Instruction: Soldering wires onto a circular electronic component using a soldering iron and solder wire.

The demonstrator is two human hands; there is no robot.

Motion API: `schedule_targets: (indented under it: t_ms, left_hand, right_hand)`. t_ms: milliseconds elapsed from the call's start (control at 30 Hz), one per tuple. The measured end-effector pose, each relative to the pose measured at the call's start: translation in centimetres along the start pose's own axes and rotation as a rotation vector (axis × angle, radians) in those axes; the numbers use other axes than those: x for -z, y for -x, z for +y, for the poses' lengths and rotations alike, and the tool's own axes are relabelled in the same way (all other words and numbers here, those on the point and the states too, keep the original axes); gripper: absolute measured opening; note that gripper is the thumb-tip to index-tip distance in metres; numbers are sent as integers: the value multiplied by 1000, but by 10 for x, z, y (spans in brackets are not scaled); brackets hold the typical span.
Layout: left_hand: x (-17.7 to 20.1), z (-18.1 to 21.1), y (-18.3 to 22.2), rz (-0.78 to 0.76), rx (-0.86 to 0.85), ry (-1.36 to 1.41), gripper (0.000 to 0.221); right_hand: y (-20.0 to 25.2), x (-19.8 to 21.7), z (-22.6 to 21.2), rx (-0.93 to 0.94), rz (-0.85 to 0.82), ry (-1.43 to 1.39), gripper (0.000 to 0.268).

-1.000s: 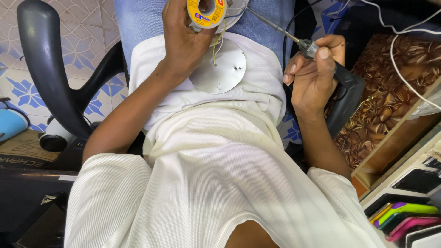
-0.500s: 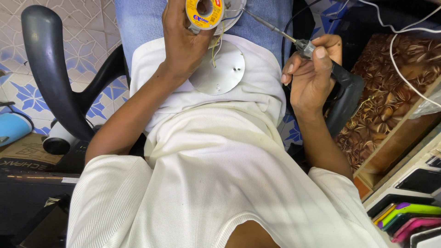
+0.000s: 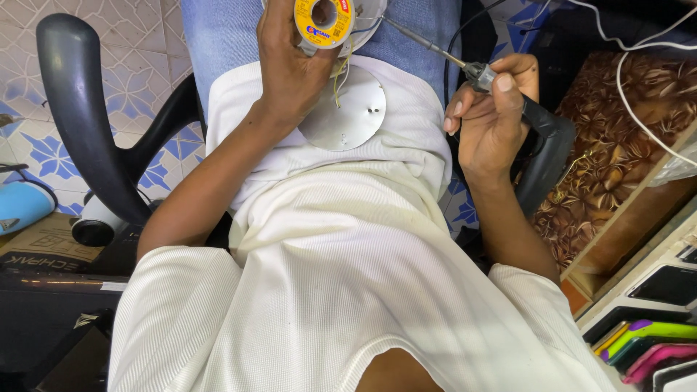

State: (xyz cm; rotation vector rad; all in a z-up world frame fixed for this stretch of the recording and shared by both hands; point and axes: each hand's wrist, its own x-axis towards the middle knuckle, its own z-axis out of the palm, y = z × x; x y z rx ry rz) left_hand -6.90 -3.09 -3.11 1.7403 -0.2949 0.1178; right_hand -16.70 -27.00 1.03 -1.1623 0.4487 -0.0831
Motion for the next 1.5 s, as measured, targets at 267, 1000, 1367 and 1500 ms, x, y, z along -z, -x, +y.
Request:
schedule_targets:
  t_ms: [267, 1000, 1367, 1500]
  left_hand:
    - [1, 5, -5, -5, -45, -41, 14]
    - [-2, 11, -12, -18, -67, -55, 15]
    - [-5, 16, -13, -22, -54, -22, 13]
    - [-4, 18, -14, -33, -52, -20, 13]
  right_hand:
    - [0, -1, -1, 16, -6, -2, 26]
    - [1, 0, -1, 14, -4, -2, 28]
    - [1, 1, -1, 31, -28, -9, 29]
    - [1, 0, -3, 26, -18, 3, 31]
